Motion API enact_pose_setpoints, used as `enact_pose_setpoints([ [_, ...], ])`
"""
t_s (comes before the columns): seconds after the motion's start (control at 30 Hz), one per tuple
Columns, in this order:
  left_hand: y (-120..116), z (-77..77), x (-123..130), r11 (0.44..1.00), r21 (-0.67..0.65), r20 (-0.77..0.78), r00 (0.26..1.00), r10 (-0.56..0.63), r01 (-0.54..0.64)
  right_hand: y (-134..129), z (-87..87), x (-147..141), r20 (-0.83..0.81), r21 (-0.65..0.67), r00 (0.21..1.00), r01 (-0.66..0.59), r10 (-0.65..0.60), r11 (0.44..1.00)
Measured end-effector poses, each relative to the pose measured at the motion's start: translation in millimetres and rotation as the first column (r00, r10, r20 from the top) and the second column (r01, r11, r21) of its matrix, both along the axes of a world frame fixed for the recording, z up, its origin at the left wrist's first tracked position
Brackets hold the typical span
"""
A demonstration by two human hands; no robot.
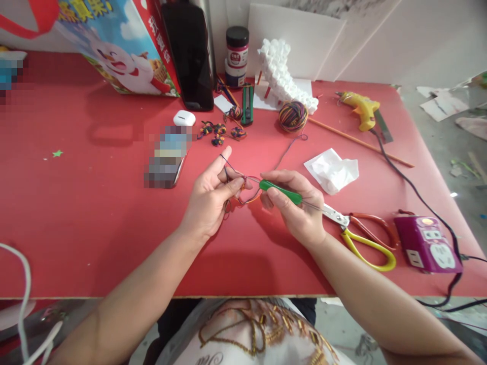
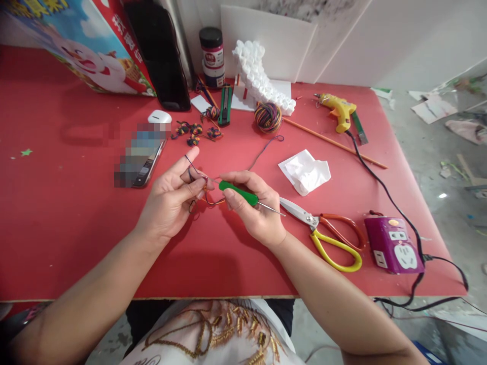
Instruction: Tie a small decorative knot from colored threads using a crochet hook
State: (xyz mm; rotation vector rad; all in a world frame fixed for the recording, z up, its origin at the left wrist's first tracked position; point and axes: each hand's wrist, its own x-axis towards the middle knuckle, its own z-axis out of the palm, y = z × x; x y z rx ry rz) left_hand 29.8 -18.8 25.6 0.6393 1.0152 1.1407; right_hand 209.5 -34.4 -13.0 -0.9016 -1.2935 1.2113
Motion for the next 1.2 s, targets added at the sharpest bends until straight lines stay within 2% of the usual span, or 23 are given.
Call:
enact_pose_setpoints([
  [0.17,1,0.0,1,0.999,0.024,-0.001,1.000,0.024,-0.024,1,-0.5,0,-0.014,0.011,1.000,0.000,0.000,1.000],
  [0.27,0,-0.6,1,0.999,0.025,-0.009,1.000,0.026,-0.026,0,1.8,-1,0.031,0.034,0.999,0.020,-0.021,0.999],
  [0.43,-5,-3.7,7,0.997,0.072,-0.035,0.999,0.032,-0.030,-2,8.5,-5,0.187,0.204,0.980,0.028,-0.067,0.979],
  [0.6,-9,-6.7,13,0.993,0.103,-0.043,0.998,0.055,-0.051,-1,8.5,-12,0.401,0.471,0.880,0.040,-0.255,0.881],
  [0.7,-7,-4.0,11,0.998,0.052,-0.009,0.999,0.038,-0.037,1,5.6,-13,0.402,0.573,0.863,0.024,-0.306,0.819],
  [0.77,-5,-0.8,9,1.000,0.026,0.037,0.999,-0.009,0.008,2,4.1,-11,0.378,0.610,0.881,-0.006,-0.285,0.792],
  [0.83,-3,1.9,6,0.999,0.012,0.094,0.994,-0.048,0.047,3,3.3,-7,0.346,0.597,0.910,-0.026,-0.227,0.802],
  [0.97,-3,2.6,3,0.998,0.002,0.144,0.987,-0.066,0.067,2,3.2,-2,0.255,0.426,0.962,-0.021,-0.098,0.905],
  [1.03,-4,1.2,3,0.998,0.023,0.129,0.990,-0.062,0.059,1,3.6,-3,0.228,0.365,0.970,-0.007,-0.082,0.931],
  [1.13,-6,-1.2,6,0.997,0.076,0.072,0.997,-0.036,0.031,0,4.4,-8,0.288,0.383,0.947,0.021,-0.141,0.924],
  [1.2,-6,-2.0,8,0.997,0.077,0.047,0.999,-0.011,0.007,0,4.3,-11,0.361,0.485,0.905,0.023,-0.224,0.874],
])
